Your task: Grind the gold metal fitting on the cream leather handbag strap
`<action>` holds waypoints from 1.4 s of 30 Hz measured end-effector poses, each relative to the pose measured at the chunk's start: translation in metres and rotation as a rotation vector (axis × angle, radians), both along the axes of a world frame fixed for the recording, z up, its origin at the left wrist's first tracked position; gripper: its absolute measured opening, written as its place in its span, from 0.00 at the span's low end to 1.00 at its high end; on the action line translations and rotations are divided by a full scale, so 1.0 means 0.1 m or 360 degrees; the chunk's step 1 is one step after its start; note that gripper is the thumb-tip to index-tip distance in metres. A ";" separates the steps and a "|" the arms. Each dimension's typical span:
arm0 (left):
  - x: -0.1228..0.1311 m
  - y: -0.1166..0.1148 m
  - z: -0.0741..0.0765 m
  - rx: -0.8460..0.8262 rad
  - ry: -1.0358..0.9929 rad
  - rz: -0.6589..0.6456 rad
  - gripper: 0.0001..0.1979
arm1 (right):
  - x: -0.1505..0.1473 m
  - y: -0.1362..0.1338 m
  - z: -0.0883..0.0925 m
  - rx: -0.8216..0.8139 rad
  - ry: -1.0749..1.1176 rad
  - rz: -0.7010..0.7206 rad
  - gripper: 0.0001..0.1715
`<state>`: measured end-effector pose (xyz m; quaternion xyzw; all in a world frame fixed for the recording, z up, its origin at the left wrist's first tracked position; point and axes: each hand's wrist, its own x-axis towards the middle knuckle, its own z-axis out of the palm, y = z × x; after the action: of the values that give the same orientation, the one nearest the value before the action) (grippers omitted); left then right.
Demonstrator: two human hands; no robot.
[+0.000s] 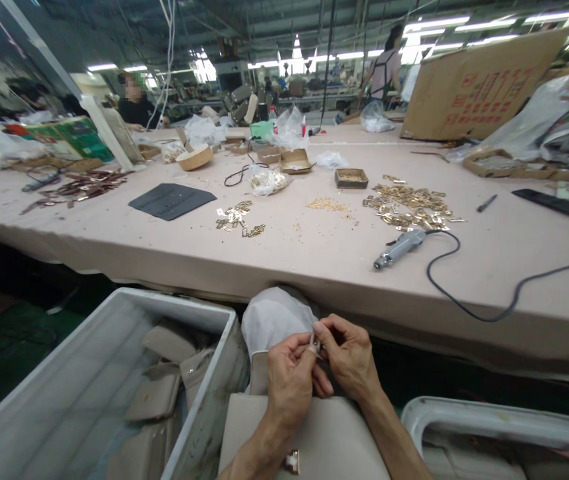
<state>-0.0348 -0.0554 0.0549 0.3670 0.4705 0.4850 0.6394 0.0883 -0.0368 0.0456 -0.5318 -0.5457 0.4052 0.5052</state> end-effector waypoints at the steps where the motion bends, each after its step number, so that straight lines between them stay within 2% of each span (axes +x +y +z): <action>1: 0.00 0.00 0.00 -0.0015 0.0008 0.0002 0.19 | 0.00 0.00 0.00 0.0004 -0.0002 0.0002 0.22; 6: 0.02 0.02 -0.01 -0.0057 0.0051 0.0080 0.19 | 0.00 0.00 0.03 0.0080 -0.0066 0.0004 0.21; 10: 0.01 0.00 -0.01 0.0015 0.0022 0.0027 0.23 | 0.01 0.00 0.05 0.0087 -0.0088 0.0002 0.21; 15: 0.00 -0.03 -0.04 0.0055 0.0086 0.0038 0.23 | 0.03 0.00 0.07 0.0039 -0.0026 0.0134 0.21; 19: 0.00 -0.05 -0.03 0.0069 0.0015 0.0015 0.20 | 0.03 0.00 0.08 0.0054 -0.0098 0.0067 0.23; 25: -0.02 -0.06 -0.01 0.0034 -0.0105 -0.0026 0.22 | 0.02 0.07 -0.01 -0.0210 0.0193 0.0066 0.25; 28: -0.02 -0.05 0.02 -0.0002 -0.0096 0.0009 0.23 | 0.02 0.08 -0.01 -0.0235 0.0297 0.0115 0.25; 33: 0.00 -0.05 0.01 0.0005 -0.0003 0.0047 0.22 | 0.02 0.06 0.01 -0.0161 0.0198 0.0158 0.24; 42: 0.00 -0.03 -0.03 0.0020 0.0035 0.0008 0.18 | 0.00 0.05 0.01 -0.0079 0.0054 0.0050 0.25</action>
<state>-0.0350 -0.0584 0.0521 0.3751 0.4753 0.4855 0.6306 0.0879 -0.0320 0.0469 -0.5284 -0.5351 0.4355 0.4947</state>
